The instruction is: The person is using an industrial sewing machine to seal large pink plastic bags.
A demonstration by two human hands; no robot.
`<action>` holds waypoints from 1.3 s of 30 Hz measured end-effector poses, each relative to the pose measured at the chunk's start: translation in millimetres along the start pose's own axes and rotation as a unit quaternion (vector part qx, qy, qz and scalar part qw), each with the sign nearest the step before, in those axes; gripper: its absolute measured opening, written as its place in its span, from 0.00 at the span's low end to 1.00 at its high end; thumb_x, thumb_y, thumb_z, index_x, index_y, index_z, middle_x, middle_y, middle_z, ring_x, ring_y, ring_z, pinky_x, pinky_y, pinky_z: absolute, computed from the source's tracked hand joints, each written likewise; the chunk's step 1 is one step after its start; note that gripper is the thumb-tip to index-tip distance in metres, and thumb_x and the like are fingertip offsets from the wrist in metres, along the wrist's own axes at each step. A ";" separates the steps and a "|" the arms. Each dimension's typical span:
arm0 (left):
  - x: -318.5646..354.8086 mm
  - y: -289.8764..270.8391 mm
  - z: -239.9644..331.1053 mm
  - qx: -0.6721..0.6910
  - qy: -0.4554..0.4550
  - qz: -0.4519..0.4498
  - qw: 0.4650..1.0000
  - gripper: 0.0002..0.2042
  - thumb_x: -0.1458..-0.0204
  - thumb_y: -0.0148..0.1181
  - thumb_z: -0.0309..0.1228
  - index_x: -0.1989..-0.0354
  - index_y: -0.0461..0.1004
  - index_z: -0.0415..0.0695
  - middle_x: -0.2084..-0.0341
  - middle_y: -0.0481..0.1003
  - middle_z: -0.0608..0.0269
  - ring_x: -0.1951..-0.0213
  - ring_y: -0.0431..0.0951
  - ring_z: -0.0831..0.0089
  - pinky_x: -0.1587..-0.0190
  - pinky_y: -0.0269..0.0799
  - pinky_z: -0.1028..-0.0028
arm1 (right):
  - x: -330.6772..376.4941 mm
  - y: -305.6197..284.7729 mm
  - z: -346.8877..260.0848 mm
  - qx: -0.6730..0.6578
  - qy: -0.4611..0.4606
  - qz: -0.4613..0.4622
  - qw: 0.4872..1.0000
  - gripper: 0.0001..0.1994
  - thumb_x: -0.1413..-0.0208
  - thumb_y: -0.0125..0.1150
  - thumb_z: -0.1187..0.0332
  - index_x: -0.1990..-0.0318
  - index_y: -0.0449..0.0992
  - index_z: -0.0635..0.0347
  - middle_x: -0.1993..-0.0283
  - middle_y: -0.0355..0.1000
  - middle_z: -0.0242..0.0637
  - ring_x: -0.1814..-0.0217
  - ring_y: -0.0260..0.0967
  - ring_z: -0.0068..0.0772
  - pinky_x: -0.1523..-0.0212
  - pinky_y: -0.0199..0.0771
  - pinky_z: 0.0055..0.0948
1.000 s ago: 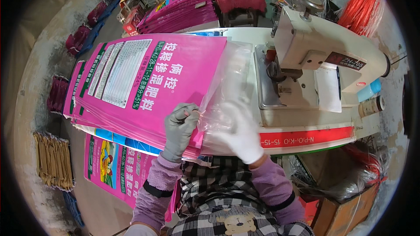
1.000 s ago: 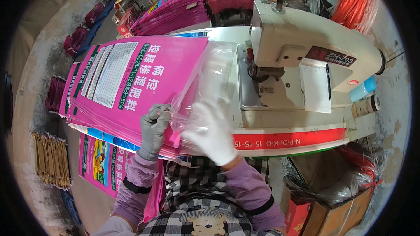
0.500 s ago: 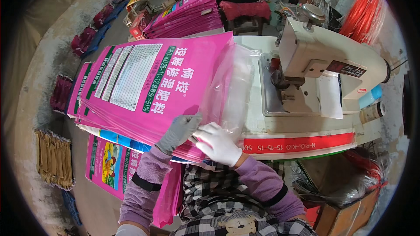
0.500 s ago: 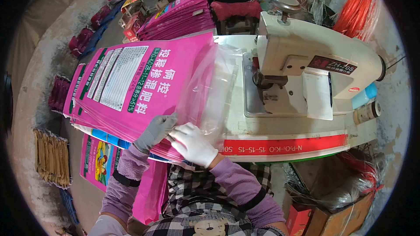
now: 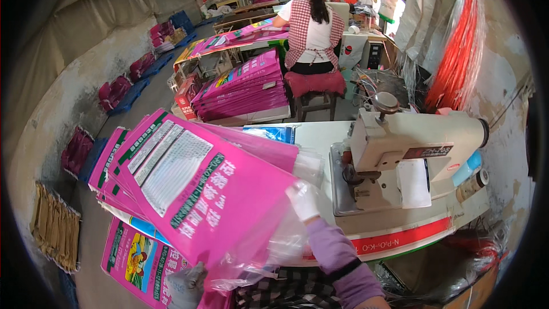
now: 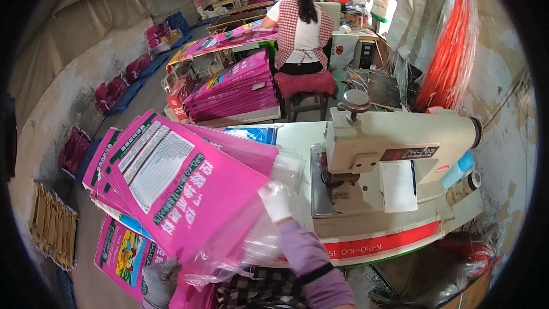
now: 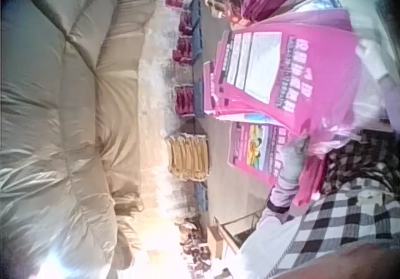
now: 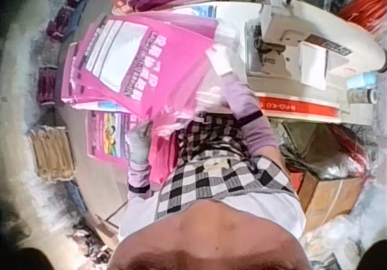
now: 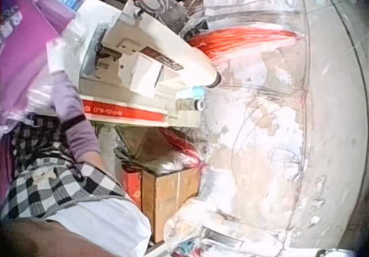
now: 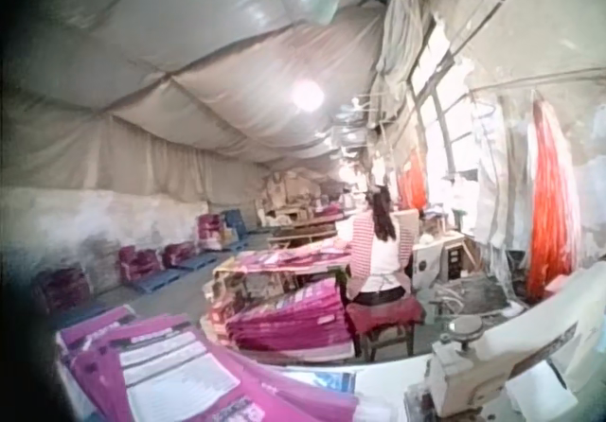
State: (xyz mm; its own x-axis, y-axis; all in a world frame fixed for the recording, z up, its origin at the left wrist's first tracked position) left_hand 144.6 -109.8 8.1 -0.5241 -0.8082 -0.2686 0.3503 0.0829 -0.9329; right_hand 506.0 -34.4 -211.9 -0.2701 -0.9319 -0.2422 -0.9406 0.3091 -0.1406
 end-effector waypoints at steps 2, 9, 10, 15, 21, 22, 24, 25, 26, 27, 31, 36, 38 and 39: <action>20.4 -4.8 -14.6 0.073 0.008 0.117 0.990 0.11 0.59 0.68 0.23 0.65 0.79 0.46 0.83 0.75 0.55 0.83 0.76 0.61 0.82 0.65 0.67 | 0.5 15.3 -99.1 0.141 0.127 0.074 0.979 0.18 0.53 0.69 0.58 0.61 0.75 0.61 0.59 0.73 0.41 0.57 0.71 0.42 0.56 0.74 0.44; 10.1 19.7 -4.8 0.122 -0.092 0.103 0.983 0.06 0.50 0.58 0.20 0.63 0.73 0.37 0.77 0.72 0.55 0.75 0.73 0.66 0.71 0.68 0.73 | 43.5 -39.1 -195.2 0.273 -0.138 0.365 0.879 0.17 0.58 0.74 0.68 0.58 0.79 0.59 0.50 0.71 0.38 0.44 0.66 0.47 0.40 0.63 0.43; 12.2 22.1 -7.4 0.118 -0.098 0.094 0.984 0.06 0.50 0.58 0.20 0.63 0.73 0.37 0.77 0.72 0.55 0.75 0.73 0.66 0.71 0.68 0.73 | 41.6 -28.9 -189.0 0.336 -0.206 0.226 0.891 0.15 0.57 0.72 0.69 0.60 0.80 0.58 0.50 0.72 0.36 0.43 0.66 0.47 0.41 0.64 0.44; 16.2 26.7 -14.6 0.135 -0.126 0.127 0.974 0.10 0.49 0.66 0.31 0.69 0.71 0.41 0.85 0.68 0.59 0.83 0.71 0.68 0.79 0.62 0.70 | 21.7 -27.4 -137.6 0.223 -0.143 0.135 0.955 0.06 0.54 0.67 0.70 0.66 0.80 0.55 0.71 0.75 0.35 0.68 0.75 0.39 0.64 0.74 0.32; 43.5 29.5 -14.7 0.023 -0.029 -0.009 0.999 0.15 0.50 0.65 0.25 0.52 0.78 0.41 0.76 0.78 0.56 0.79 0.77 0.64 0.74 0.73 0.70 | -3.8 -36.7 -169.8 0.385 0.030 0.039 0.922 0.11 0.55 0.65 0.71 0.61 0.80 0.54 0.62 0.77 0.38 0.59 0.77 0.36 0.61 0.77 0.30; 54.6 33.2 -20.9 0.018 -0.029 -0.012 0.999 0.15 0.50 0.65 0.25 0.52 0.78 0.41 0.76 0.78 0.56 0.79 0.77 0.64 0.74 0.73 0.70 | -12.3 -27.5 -205.3 0.410 -0.165 0.034 0.896 0.12 0.56 0.64 0.71 0.60 0.79 0.54 0.57 0.76 0.37 0.51 0.73 0.36 0.55 0.76 0.31; 81.6 44.9 -51.1 0.093 -0.019 0.058 0.994 0.14 0.49 0.63 0.26 0.53 0.78 0.40 0.75 0.79 0.55 0.76 0.79 0.66 0.71 0.73 0.71 | -13.6 1.2 -218.6 0.412 -0.453 -0.091 0.785 0.14 0.57 0.61 0.73 0.58 0.76 0.57 0.45 0.69 0.38 0.35 0.59 0.40 0.43 0.70 0.37; 81.0 37.7 -79.1 0.017 -0.074 0.223 0.972 0.11 0.43 0.58 0.30 0.57 0.79 0.38 0.78 0.77 0.56 0.72 0.78 0.69 0.69 0.73 0.71 | -11.4 24.1 -225.7 0.398 -0.483 -0.137 0.768 0.09 0.55 0.59 0.74 0.64 0.76 0.58 0.53 0.73 0.36 0.40 0.65 0.38 0.46 0.72 0.34; 70.3 12.7 -144.7 0.049 -0.179 0.293 0.938 0.12 0.41 0.53 0.30 0.54 0.76 0.37 0.73 0.77 0.56 0.70 0.77 0.71 0.69 0.73 0.71 | -5.3 55.5 -227.0 0.346 -0.406 -0.266 0.803 0.12 0.56 0.58 0.73 0.61 0.75 0.58 0.58 0.75 0.36 0.47 0.72 0.37 0.51 0.75 0.34; 56.4 -18.8 -196.9 0.074 -0.286 0.360 0.885 0.14 0.38 0.48 0.30 0.51 0.73 0.35 0.68 0.77 0.57 0.68 0.76 0.73 0.68 0.73 0.71 | 11.0 84.6 -249.2 0.227 -0.401 -0.209 0.863 0.03 0.54 0.57 0.68 0.72 0.75 0.56 0.73 0.73 0.33 0.67 0.76 0.39 0.66 0.77 0.36; -122.4 -65.3 -121.8 0.121 0.021 0.430 0.894 0.14 0.37 0.47 0.32 0.45 0.69 0.44 0.59 0.75 0.55 0.60 0.76 0.65 0.56 0.73 0.69 | 81.5 119.3 -273.3 0.171 -0.347 -0.092 0.918 0.14 0.52 0.55 0.71 0.57 0.75 0.65 0.74 0.73 0.35 0.73 0.75 0.33 0.72 0.74 0.28; -342.7 121.4 111.8 -0.057 0.387 -0.036 0.919 0.14 0.45 0.51 0.30 0.51 0.75 0.51 0.60 0.78 0.56 0.58 0.79 0.57 0.56 0.74 0.61 | 152.9 -17.3 -103.5 -0.182 0.195 0.234 0.935 0.13 0.36 0.48 0.69 0.53 0.77 0.67 0.70 0.74 0.31 0.71 0.71 0.20 0.70 0.71 0.23; -340.0 183.6 157.8 0.065 0.467 -0.103 0.876 0.12 0.50 0.56 0.27 0.57 0.80 0.49 0.64 0.79 0.56 0.64 0.79 0.59 0.60 0.74 0.63 | 203.6 -38.4 -88.6 -0.225 0.281 0.287 0.888 0.12 0.36 0.49 0.68 0.58 0.78 0.67 0.76 0.71 0.30 0.77 0.66 0.18 0.76 0.65 0.19; -339.2 214.7 182.1 0.146 0.474 -0.158 0.854 0.09 0.50 0.57 0.27 0.61 0.81 0.48 0.67 0.80 0.57 0.67 0.79 0.59 0.61 0.74 0.64 | 231.9 -47.1 -80.5 -0.227 0.311 0.317 0.867 0.13 0.35 0.50 0.67 0.59 0.78 0.66 0.78 0.68 0.28 0.79 0.64 0.18 0.77 0.62 0.19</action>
State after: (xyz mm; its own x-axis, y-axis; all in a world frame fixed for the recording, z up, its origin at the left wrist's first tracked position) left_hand 538.9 75.9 -57.5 -0.9727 0.0833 -0.2167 0.1811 -0.3120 -0.9327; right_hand 471.1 -280.4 -184.2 -0.6878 -0.5684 0.4514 -0.5091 0.8211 0.2582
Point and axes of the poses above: each hand's wrist, its own x-axis away from the middle knuckle, its own y-axis out of the palm, z = x × y, the point moved 5 cm from there along -x, towards the middle knuckle
